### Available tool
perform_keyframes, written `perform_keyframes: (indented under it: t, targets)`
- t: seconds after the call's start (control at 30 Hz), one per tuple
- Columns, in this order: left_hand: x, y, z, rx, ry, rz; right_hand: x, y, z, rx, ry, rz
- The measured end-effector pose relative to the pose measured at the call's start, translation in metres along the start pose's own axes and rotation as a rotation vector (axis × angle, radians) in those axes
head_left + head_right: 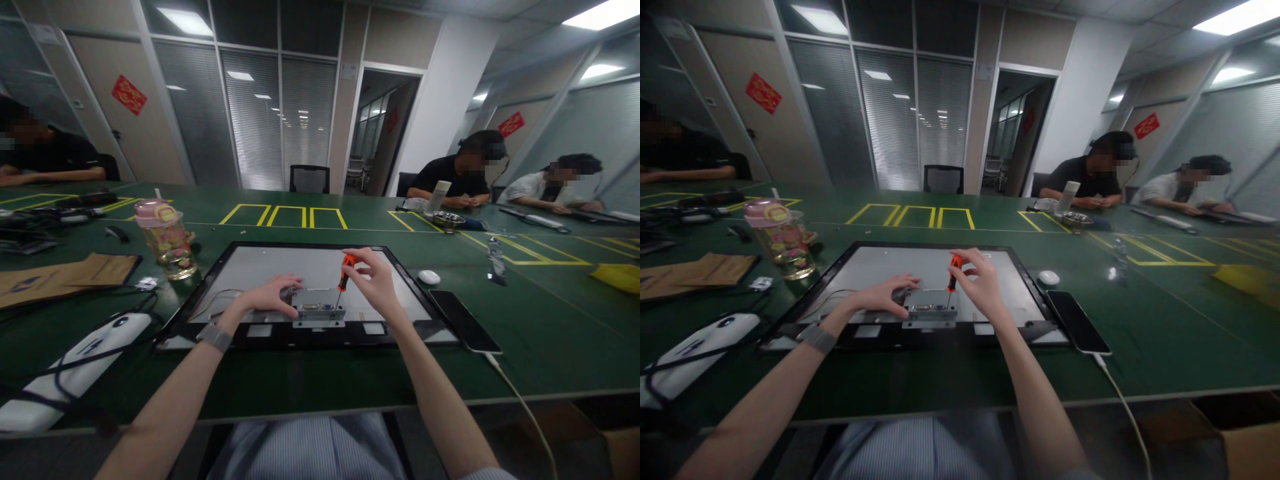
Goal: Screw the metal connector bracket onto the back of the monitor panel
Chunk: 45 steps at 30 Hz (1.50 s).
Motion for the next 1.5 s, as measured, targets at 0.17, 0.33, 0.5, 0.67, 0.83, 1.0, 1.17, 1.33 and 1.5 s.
perform_keyframes:
  t: [0.17, 0.33, 0.5, 0.67, 0.83, 1.0, 1.17, 1.33, 1.5]
  targets:
    - [-0.003, 0.001, 0.001, 0.005, -0.007, 0.017, 0.003, 0.002, -0.002, -0.007, 0.051, 0.069]
    - [-0.003, 0.001, 0.001, 0.004, -0.012, 0.009, -0.001, 0.002, -0.003, 0.078, -0.095, 0.019]
    - [0.003, -0.001, 0.0, -0.001, -0.006, -0.013, 0.004, 0.001, -0.001, 0.045, -0.002, 0.027]
    - [0.003, -0.002, 0.0, 0.002, -0.015, -0.007, -0.003, 0.002, -0.006, 0.151, -0.18, 0.054]
    - [0.001, -0.001, 0.0, -0.003, -0.015, -0.006, -0.005, 0.001, -0.003, 0.044, -0.053, 0.074]
    - [0.002, -0.001, 0.0, -0.003, -0.003, -0.011, 0.001, 0.001, -0.001, 0.093, -0.095, 0.09]
    - [0.002, -0.001, 0.0, 0.001, -0.005, -0.015, -0.002, 0.002, -0.001, 0.056, -0.103, 0.063]
    - [0.002, -0.001, 0.0, 0.0, -0.005, -0.005, 0.0, 0.001, -0.001, 0.069, -0.051, 0.097]
    - [0.001, 0.0, 0.0, 0.001, 0.005, -0.009, -0.001, 0.002, -0.005, 0.142, -0.152, 0.062]
Point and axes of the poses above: each hand's wrist, its own y-axis away from the middle knuckle, its own z-axis out of the back of the hand, x = y × z, the point moved 3 cm from there along -y, towards the middle knuckle, and after that the axes turned 9 degrees about x, right-handed, at the moved point
